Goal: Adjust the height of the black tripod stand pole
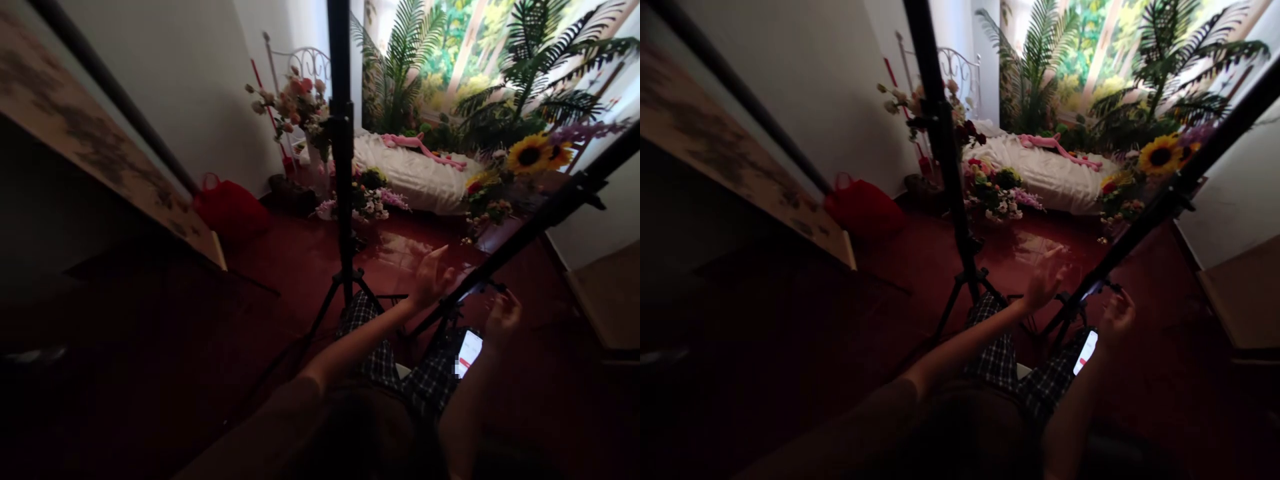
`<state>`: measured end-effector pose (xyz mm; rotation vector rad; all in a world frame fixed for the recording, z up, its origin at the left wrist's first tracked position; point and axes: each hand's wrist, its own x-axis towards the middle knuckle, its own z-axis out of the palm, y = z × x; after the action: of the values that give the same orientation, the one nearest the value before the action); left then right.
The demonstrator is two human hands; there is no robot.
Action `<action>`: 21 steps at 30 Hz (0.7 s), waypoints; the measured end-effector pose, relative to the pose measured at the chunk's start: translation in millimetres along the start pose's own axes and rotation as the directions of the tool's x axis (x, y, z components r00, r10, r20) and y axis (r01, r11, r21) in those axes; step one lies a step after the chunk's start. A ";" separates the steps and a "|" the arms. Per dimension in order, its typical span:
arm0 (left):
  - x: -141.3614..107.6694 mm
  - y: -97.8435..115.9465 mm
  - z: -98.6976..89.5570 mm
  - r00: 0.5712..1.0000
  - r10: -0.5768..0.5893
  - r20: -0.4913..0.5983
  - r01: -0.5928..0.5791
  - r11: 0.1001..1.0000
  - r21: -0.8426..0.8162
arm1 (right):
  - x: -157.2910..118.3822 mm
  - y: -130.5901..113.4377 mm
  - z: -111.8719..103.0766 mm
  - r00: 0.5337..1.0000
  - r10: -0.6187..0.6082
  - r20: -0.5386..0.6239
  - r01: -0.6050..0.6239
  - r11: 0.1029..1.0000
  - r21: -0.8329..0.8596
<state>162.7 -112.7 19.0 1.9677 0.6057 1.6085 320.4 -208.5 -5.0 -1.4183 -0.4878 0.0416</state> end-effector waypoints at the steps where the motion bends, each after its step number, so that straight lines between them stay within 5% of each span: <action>1: 8.7 5.4 14.9 0.998 0.003 0.062 0.001 0.998 -0.065 | 0.3 -1.3 -2.3 1.000 -0.003 -0.007 0.003 1.000 -0.025; 5: 33.4 20.6 69.2 0.969 -0.028 0.244 0.095 0.959 -0.266 | -2.0 -7.9 -8.3 1.000 0.010 0.029 -0.008 0.996 -0.089; 9: 37.5 18.2 103.2 0.950 -0.217 0.226 0.291 0.877 -0.381 | -6.8 -10.6 -5.3 0.996 0.029 0.083 -0.025 0.999 -0.046; 15: 31.6 -4.9 115.4 0.921 -0.254 0.297 0.363 0.837 -0.409 | -9.7 -2.4 4.5 0.990 0.123 0.075 -0.125 0.992 0.019; 21: 18.4 -19.1 122.9 0.963 -0.229 0.145 0.261 0.926 -0.273 | -4.4 -8.5 13.7 0.909 0.384 0.159 -0.387 0.922 -0.013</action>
<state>286.5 -100.4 1.1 1.6792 0.5156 1.3405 309.5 -198.5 2.7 -1.4823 -0.3282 0.4818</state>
